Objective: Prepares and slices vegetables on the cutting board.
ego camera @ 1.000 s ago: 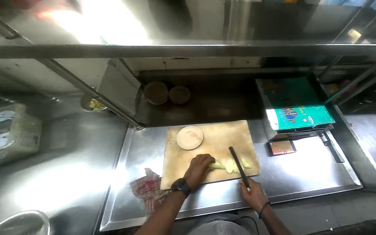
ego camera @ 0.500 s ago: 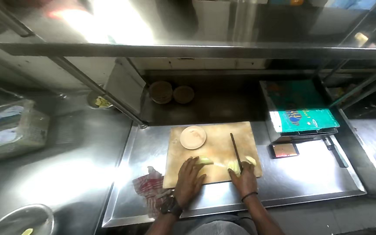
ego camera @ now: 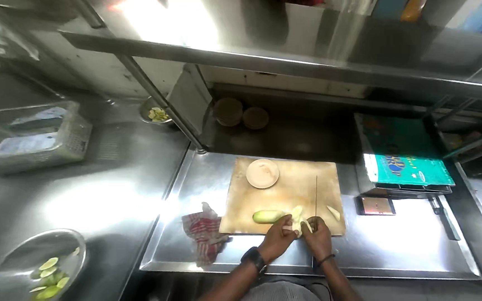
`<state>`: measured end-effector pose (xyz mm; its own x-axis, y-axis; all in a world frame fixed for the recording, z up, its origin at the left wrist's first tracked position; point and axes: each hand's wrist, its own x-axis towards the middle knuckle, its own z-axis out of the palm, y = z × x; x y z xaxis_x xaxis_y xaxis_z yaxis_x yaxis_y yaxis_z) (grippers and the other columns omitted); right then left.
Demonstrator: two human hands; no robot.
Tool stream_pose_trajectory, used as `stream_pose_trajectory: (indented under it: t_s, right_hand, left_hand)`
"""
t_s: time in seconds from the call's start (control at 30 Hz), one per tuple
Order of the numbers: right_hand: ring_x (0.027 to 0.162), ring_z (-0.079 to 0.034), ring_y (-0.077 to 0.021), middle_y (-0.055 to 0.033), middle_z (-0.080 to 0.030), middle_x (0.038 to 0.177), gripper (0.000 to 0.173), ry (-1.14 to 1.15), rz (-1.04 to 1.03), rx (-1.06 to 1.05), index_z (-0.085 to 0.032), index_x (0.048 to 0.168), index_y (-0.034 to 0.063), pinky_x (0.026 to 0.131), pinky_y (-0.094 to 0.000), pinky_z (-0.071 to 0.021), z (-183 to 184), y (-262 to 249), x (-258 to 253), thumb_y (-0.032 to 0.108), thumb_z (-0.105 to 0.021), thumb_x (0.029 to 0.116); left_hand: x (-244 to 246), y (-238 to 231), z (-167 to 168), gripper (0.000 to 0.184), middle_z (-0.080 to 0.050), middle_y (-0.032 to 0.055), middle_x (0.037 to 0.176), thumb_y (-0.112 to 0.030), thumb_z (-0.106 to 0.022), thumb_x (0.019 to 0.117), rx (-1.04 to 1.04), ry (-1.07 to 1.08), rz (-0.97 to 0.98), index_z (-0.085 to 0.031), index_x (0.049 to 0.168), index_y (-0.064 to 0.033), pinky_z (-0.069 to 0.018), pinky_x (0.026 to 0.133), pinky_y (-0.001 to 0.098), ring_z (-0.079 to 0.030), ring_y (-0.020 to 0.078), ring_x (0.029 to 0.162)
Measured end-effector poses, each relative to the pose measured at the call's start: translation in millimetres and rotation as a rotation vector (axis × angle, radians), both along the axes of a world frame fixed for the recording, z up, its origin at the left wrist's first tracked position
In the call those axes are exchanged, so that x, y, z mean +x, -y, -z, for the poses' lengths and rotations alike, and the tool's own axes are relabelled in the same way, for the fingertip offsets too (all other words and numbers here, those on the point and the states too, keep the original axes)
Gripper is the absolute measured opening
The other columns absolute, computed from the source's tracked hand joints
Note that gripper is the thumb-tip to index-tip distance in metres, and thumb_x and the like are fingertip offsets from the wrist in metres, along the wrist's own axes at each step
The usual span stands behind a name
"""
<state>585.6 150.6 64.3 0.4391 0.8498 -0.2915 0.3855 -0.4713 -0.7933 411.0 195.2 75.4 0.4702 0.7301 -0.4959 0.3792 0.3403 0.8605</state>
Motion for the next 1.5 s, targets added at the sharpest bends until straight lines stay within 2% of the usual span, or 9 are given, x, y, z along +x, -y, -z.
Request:
stream_pose_trajectory:
  t_s: [0.1, 0.2, 0.5, 0.77, 0.87, 1.1, 1.23, 1.33, 1.5]
  right_hand:
    - [0.069, -0.065, -0.0166, -0.0043, -0.068, 0.079, 0.032, -0.053, 0.037, -0.015, -0.07, 0.104, 0.0058, 0.068, -0.0383, -0.0572, -3.8, -0.4, -3.2, 0.033, -0.074, 0.0887]
    - [0.069, -0.064, -0.0165, -0.0061, -0.068, 0.081, 0.033, -0.228, 0.114, -0.052, -0.07, 0.104, 0.0049, 0.065, -0.0372, -0.0555, -7.5, 0.5, -9.8, 0.035, -0.074, 0.0907]
    - [0.058, -0.061, -0.015, -0.0072, -0.07, 0.081, 0.021, -0.336, 0.246, 0.019, -0.07, 0.107, 0.0035, 0.051, -0.0322, -0.0508, -8.6, 0.7, -4.6, 0.022, -0.067, 0.097]
    - [0.058, -0.061, -0.0151, -0.0075, -0.072, 0.084, 0.022, -0.395, 0.314, 0.011, -0.069, 0.109, 0.0027, 0.051, -0.032, -0.0503, -10.9, 10.1, 12.9, 0.022, -0.064, 0.0995]
    - [0.058, -0.061, -0.0156, -0.008, -0.071, 0.084, 0.022, -0.396, 0.322, 0.022, -0.069, 0.109, 0.003, 0.052, -0.0324, -0.0506, -8.3, 12.8, 14.8, 0.022, -0.064, 0.0994]
    - [0.063, -0.06, -0.0128, -0.0045, -0.067, 0.08, 0.021, -0.325, 0.231, 0.035, -0.072, 0.105, 0.0062, 0.057, -0.0316, -0.0517, -7.2, 12.3, 17.2, 0.025, -0.067, 0.0962]
    - [0.087, -0.067, -0.02, -0.0073, -0.071, 0.1, 0.031, 0.038, 0.117, 0.045, -0.074, 0.112, 0.0105, 0.082, -0.0418, -0.0567, -6.5, -1.6, 22.6, 0.034, -0.069, 0.0938]
    - [0.086, -0.067, -0.0236, -0.0118, -0.069, 0.109, 0.042, 0.218, 0.116, 0.125, -0.071, 0.123, 0.0084, 0.08, -0.0434, -0.0586, -8.1, -6.3, 27.7, 0.039, -0.069, 0.0952]
    - [0.075, -0.068, -0.012, -0.0013, -0.073, 0.086, 0.031, -0.165, -0.054, 0.04, -0.072, 0.118, 0.0109, 0.073, -0.034, -0.0585, -22.6, 11.1, 29.1, 0.032, -0.063, 0.0966]
  left_hand:
    - [8.4, -3.6, 1.9, 0.082, -0.059, 0.0137, 0.131, -0.032, -0.08, 0.0841, 0.196, -0.2, 0.104, -0.041, 0.152, -0.0075, -0.0606, 0.089, 0.0351, -0.069, 0.0183, 0.099]
    - [16.7, 0.8, -3.4, 0.093, -0.052, 0.0179, 0.146, -0.044, -0.084, 0.0783, 0.331, -0.378, 0.178, -0.042, 0.153, -0.007, -0.0537, 0.102, 0.0427, -0.062, 0.0272, 0.121]
    - [16.2, -18.1, -3.0, 0.044, -0.066, 0.0115, 0.132, -0.03, -0.051, 0.104, 0.331, -0.465, 0.146, -0.058, 0.142, -0.0087, -0.048, 0.11, 0.0432, -0.063, 0.0232, 0.124]
    - [19.9, -20.9, 1.8, 0.036, -0.07, 0.0092, 0.112, -0.032, -0.053, 0.1029, 0.163, -0.371, 0.044, -0.064, 0.128, -0.0096, -0.0567, 0.093, 0.0422, -0.069, 0.0198, 0.1]
    - [22.7, -17.9, -5.6, 0.034, -0.069, 0.0145, 0.108, -0.024, -0.054, 0.105, -0.119, -0.163, -0.117, -0.059, 0.131, -0.0017, -0.0638, 0.08, 0.0387, -0.073, 0.0212, 0.086]
    - [21.3, -12.6, -19.4, 0.031, -0.068, 0.018, 0.105, -0.016, -0.052, 0.1068, -0.53, 0.169, -0.4, -0.053, 0.133, 0.0022, -0.063, 0.081, 0.0419, -0.072, 0.0271, 0.088]
    - [16.9, -9.2, -22.9, 0.033, -0.067, 0.0186, 0.111, -0.014, -0.053, 0.1061, -0.582, 0.235, -0.448, -0.052, 0.135, 0.0017, -0.0623, 0.084, 0.0424, -0.071, 0.0282, 0.095]
    - [16.1, -8.0, -17.9, 0.034, -0.067, 0.0193, 0.113, -0.014, -0.055, 0.1053, -0.583, 0.265, -0.483, -0.053, 0.136, 0.0011, -0.0622, 0.085, 0.0426, -0.072, 0.0289, 0.097]
    - [14.8, -3.6, -2.9, 0.039, -0.068, 0.0177, 0.114, -0.015, -0.062, 0.1026, -0.532, 0.296, -0.445, -0.053, 0.137, -0.0005, -0.0616, 0.084, 0.04, -0.071, 0.0262, 0.094]
